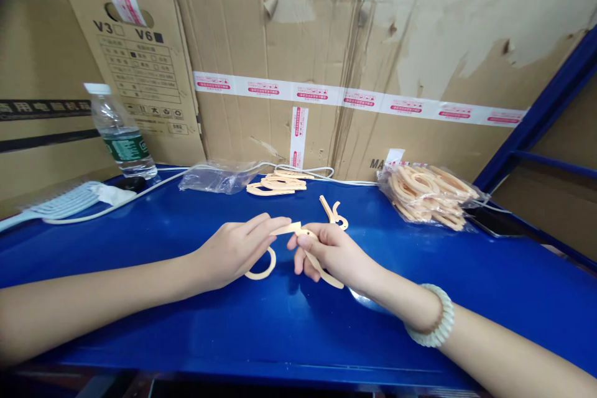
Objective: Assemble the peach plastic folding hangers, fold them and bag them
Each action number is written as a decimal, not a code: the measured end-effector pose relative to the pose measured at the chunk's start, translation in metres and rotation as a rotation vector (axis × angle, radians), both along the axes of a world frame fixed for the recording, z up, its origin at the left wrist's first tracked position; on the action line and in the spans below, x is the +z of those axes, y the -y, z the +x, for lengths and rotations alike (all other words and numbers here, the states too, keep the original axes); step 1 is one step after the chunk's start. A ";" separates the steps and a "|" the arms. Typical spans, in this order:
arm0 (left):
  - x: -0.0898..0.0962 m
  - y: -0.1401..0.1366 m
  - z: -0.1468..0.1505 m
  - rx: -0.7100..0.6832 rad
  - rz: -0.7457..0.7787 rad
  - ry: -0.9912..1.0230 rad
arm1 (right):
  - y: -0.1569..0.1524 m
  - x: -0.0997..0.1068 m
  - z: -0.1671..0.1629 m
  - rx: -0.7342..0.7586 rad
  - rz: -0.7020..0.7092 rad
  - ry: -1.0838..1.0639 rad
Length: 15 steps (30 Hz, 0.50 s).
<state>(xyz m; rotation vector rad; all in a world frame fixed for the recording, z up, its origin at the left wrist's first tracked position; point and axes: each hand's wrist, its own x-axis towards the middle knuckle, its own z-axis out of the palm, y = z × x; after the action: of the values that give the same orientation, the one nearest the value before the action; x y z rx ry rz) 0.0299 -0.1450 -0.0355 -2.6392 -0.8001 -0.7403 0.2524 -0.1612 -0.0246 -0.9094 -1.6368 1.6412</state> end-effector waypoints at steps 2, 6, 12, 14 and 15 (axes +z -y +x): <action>0.001 0.001 0.000 -0.052 0.138 -0.048 | 0.004 0.000 -0.002 0.046 -0.025 0.017; 0.004 -0.001 0.001 -0.067 0.296 -0.119 | 0.010 0.003 -0.005 0.085 -0.084 0.048; 0.006 0.000 0.004 -0.046 0.417 -0.133 | 0.021 0.009 -0.009 0.006 0.089 0.233; 0.008 0.003 0.004 -0.052 0.417 -0.124 | 0.025 0.010 -0.010 -0.034 0.183 0.299; 0.009 0.005 0.004 -0.054 0.405 -0.119 | 0.026 0.011 -0.010 -0.045 0.217 0.326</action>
<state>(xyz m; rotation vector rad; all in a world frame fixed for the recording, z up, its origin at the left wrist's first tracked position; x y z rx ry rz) 0.0344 -0.1495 -0.0266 -2.3193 -0.4874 -0.6697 0.2424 -0.1872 -0.0136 -1.1340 -1.9520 1.3028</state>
